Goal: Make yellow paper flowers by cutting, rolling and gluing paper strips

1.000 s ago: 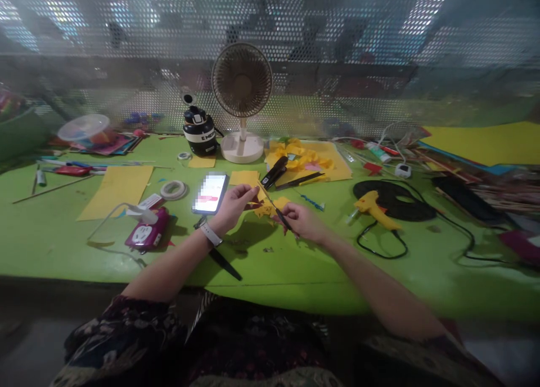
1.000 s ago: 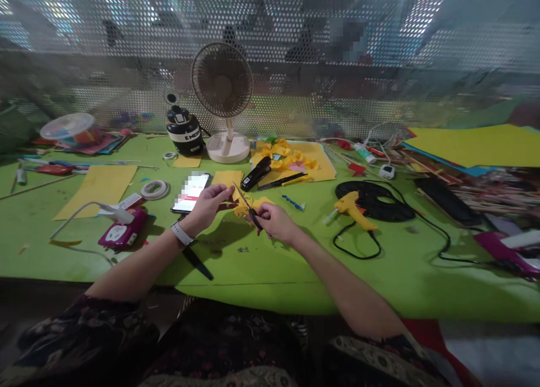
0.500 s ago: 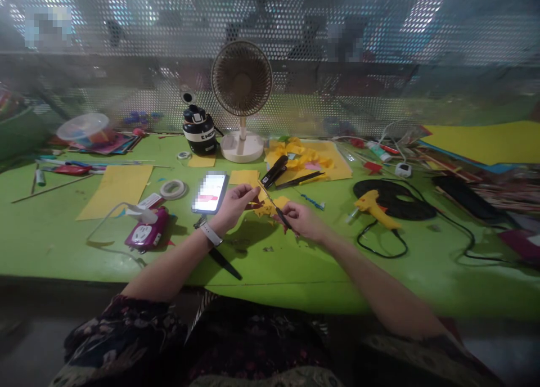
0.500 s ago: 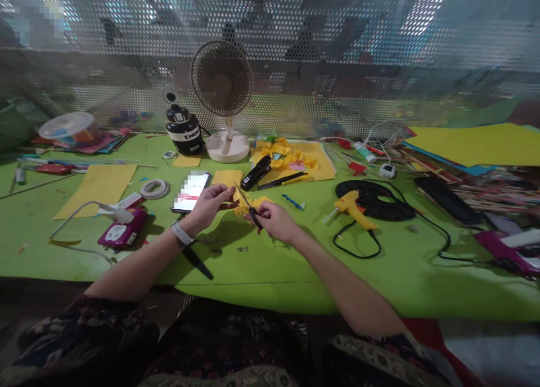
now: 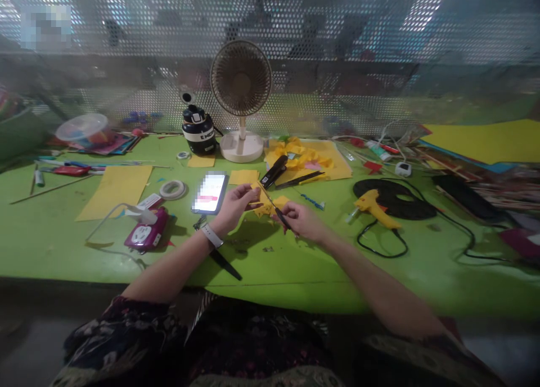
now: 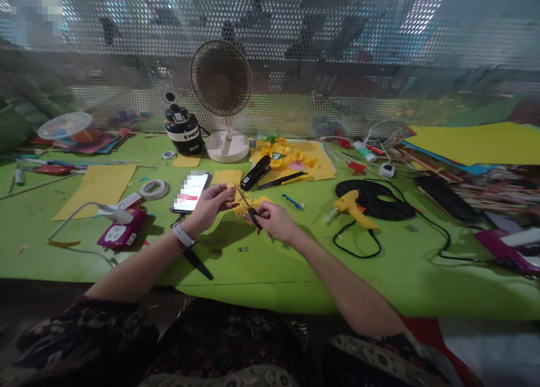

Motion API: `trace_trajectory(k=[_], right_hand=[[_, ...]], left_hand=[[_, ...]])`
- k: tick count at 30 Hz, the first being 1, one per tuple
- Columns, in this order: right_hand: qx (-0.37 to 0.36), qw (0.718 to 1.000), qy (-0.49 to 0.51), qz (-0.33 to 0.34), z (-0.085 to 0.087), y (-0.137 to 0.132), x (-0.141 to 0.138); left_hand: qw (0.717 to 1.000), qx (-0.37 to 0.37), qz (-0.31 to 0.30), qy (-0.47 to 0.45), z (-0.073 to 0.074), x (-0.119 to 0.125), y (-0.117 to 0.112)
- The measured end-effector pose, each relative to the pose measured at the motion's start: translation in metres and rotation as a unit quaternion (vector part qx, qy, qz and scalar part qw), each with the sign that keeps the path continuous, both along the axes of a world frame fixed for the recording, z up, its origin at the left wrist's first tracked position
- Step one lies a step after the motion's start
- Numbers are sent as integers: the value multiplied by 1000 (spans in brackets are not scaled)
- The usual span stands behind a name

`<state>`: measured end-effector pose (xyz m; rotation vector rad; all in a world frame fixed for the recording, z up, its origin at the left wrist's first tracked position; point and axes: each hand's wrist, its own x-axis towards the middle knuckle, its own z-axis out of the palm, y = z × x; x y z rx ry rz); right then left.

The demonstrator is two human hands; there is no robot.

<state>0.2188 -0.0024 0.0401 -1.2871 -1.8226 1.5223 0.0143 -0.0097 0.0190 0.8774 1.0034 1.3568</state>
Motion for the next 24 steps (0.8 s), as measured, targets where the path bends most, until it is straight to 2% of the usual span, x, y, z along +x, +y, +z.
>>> trace_trajectory(k=[9, 16, 24], right_hand=[[-45, 998, 14, 29, -9, 3, -1], [-66, 997, 14, 46, -17, 4, 0], [-84, 996, 7, 39, -10, 1, -2]], left_hand=[[993, -33, -30, -110, 0, 1, -1], [989, -59, -19, -133, 0, 3, -1], [988, -73, -9, -135, 0, 4, -2]])
